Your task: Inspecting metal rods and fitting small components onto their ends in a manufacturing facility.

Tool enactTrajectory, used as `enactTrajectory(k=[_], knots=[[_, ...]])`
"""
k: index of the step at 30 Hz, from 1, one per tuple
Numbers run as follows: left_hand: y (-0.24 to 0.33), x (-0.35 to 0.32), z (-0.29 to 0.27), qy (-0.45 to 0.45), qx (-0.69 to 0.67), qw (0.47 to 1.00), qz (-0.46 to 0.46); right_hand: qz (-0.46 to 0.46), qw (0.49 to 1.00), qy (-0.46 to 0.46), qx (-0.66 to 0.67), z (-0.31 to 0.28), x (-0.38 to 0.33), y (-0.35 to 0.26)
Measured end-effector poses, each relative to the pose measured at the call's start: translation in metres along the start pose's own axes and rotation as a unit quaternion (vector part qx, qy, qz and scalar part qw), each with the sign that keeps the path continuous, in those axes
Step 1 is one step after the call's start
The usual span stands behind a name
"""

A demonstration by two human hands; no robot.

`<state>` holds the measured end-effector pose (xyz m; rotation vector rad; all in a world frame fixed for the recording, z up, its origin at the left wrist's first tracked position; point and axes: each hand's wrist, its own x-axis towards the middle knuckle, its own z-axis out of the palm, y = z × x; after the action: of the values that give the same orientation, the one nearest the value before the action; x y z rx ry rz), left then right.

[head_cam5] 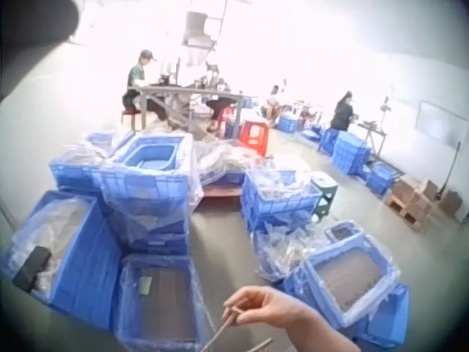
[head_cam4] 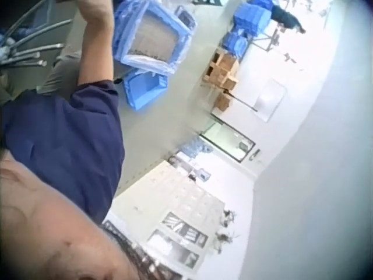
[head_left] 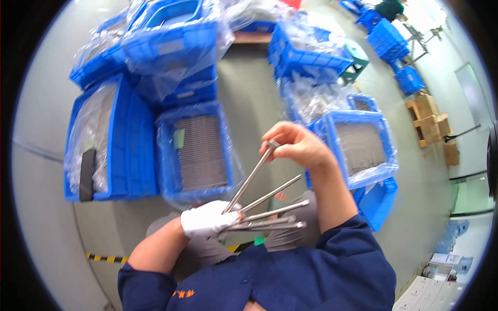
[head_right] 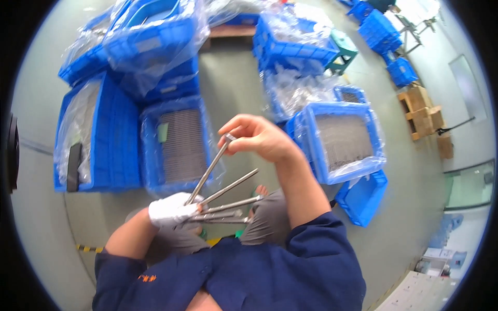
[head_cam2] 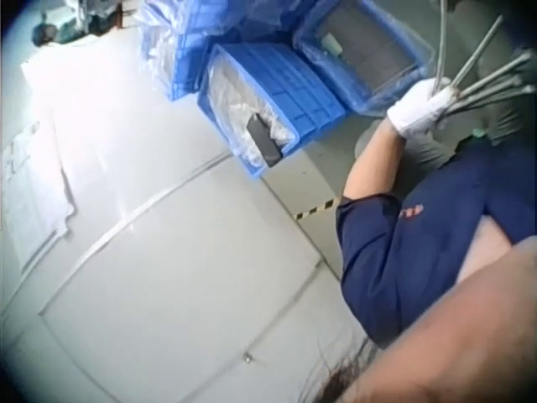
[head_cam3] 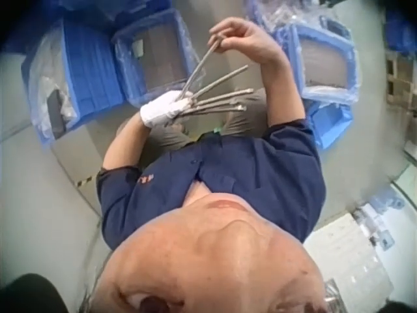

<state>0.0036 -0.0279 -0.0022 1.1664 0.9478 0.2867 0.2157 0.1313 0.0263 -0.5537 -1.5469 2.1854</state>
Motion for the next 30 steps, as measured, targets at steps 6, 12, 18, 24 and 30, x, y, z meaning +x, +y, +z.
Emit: enactTrajectory(k=[6,12,18,24,30], knots=[[0.014,-0.008,0.005,-0.008,-0.049,0.998,-0.026,-0.013,0.988,-0.038,0.149,0.010,-0.001,0.006],[0.018,-0.009,0.003,-0.022,-0.037,0.997,-0.057,-0.030,0.999,-0.036,-0.001,0.005,-0.005,-0.006],[0.013,-0.007,-0.001,-0.033,-0.044,0.998,-0.038,-0.024,0.995,-0.044,0.089,0.003,-0.003,0.002],[0.015,-0.009,0.002,-0.028,-0.025,0.999,-0.025,-0.041,0.995,-0.060,0.069,0.005,-0.003,0.004],[0.011,-0.009,0.000,-0.047,-0.017,0.999,-0.002,-0.053,0.988,-0.075,0.125,0.017,-0.005,0.001]])
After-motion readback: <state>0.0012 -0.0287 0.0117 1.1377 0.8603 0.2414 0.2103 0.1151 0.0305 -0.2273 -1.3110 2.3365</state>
